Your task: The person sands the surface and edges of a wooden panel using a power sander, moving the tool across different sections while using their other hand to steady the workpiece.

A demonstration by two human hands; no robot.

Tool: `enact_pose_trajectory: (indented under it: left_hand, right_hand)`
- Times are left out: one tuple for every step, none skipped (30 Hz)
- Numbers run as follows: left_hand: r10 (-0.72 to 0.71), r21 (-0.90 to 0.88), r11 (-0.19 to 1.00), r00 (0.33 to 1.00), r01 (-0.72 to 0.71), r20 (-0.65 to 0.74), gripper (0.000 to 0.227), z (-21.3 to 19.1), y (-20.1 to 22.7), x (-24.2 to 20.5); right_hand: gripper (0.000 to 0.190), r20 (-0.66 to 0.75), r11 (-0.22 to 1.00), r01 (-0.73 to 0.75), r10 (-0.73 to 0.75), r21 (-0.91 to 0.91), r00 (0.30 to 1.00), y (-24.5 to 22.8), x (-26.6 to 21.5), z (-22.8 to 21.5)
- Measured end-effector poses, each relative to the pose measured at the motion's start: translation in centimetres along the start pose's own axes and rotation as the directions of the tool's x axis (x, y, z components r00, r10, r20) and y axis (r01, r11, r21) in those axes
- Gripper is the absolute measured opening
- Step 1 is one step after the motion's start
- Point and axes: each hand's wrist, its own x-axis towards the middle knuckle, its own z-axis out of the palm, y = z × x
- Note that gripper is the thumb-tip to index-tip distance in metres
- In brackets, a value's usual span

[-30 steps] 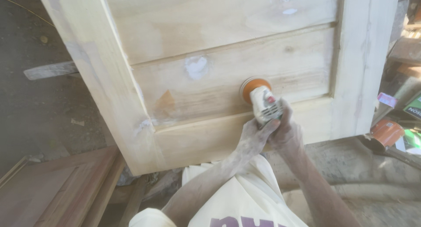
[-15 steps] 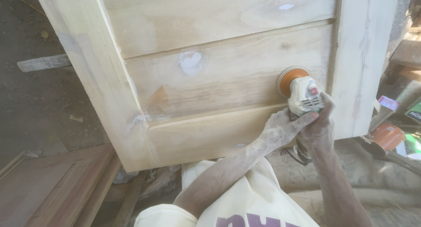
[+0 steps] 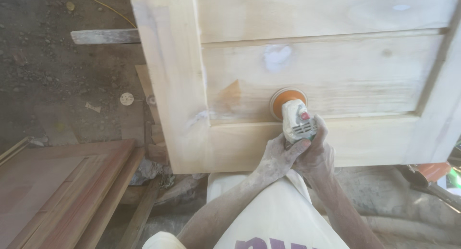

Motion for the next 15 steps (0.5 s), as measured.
enact_pose_trajectory:
  left_hand:
    - [0.010,-0.023,1.000,1.000,-0.011,-0.014,0.076,-1.1,-0.3,-0.6]
    - [0.021,-0.047,0.999,0.999,-0.022,-0.028,0.075,-2.2,-0.7,-1.1]
    - [0.012,-0.073,0.997,1.000,-0.014,-0.029,0.074,-3.3,-1.1,-1.7]
    - [0.003,-0.100,0.995,1.000,-0.006,-0.030,0.073,-4.2,-1.4,-2.2]
    - [0.005,-0.122,0.993,1.000,-0.008,-0.027,0.072,-5.2,-1.6,-2.3]
    - [0.031,-0.161,0.986,0.999,-0.037,-0.044,0.072,-6.1,-1.9,-2.7]
    - [0.055,-0.201,0.977,0.997,-0.066,-0.060,0.071,-6.9,-2.1,-3.1]
    - [0.078,-0.240,0.966,0.994,-0.094,-0.077,0.070,-7.5,-2.3,-3.3]
    - [0.069,-0.258,0.962,0.994,-0.088,-0.080,0.070,-8.1,-2.4,-3.6]
    - [0.060,-0.275,0.958,0.995,-0.081,-0.083,0.070,-8.6,-2.6,-3.9]
    - [0.049,-0.291,0.954,0.995,-0.073,-0.088,0.070,-9.1,-2.8,-4.2]
    - [0.048,-0.283,0.956,0.994,-0.073,-0.097,0.070,-9.5,-2.9,-4.6]
    - [0.057,-0.270,0.959,0.993,-0.084,-0.104,0.071,-10.1,-2.9,-4.6]
    - [0.067,-0.257,0.962,0.992,-0.094,-0.110,0.071,-10.7,-2.9,-4.5]
    - [0.072,-0.281,0.954,0.992,-0.099,-0.103,0.072,-11.0,-2.9,-4.6]
  right_hand:
    - [0.101,0.026,1.000,0.000,-0.001,0.003,1.000,-1.0,0.0,0.7]
    - [0.103,0.051,1.000,0.001,-0.001,0.005,0.999,-1.9,0.1,1.4]
    - [0.106,0.081,1.000,0.000,-0.001,0.011,0.997,-2.6,0.0,2.1]
    - [0.104,0.076,0.999,0.050,-0.050,0.001,0.996,-3.4,-0.2,2.9]
    - [0.102,0.061,0.995,0.102,-0.101,-0.009,0.993,-4.1,-0.1,3.7]
    - [0.100,0.046,0.988,0.154,-0.153,-0.020,0.987,-4.7,0.0,4.4]
    - [0.096,0.053,0.989,0.146,-0.144,-0.030,0.988,-5.3,0.0,4.9]
    - [0.093,0.059,0.990,0.138,-0.135,-0.040,0.989,-5.9,-0.1,5.5]
    - [0.089,0.068,0.991,0.128,-0.125,-0.049,0.990,-6.5,-0.2,6.0]
    - [0.089,0.085,0.992,0.115,-0.111,-0.052,0.990,-7.0,-0.2,6.4]
    - [0.090,0.105,0.993,0.103,-0.097,-0.051,0.990,-7.5,-0.3,6.8]
    - [0.090,0.124,0.995,0.090,-0.083,-0.052,0.989,-8.0,-0.4,7.0]
    - [0.089,0.098,0.991,0.128,-0.123,-0.048,0.988,-8.4,-0.2,7.4]
    - [0.088,0.071,0.985,0.165,-0.162,-0.044,0.984,-8.8,0.0,7.7]
    - [0.087,0.047,0.980,0.193,-0.190,-0.045,0.981,-9.1,-0.1,7.8]
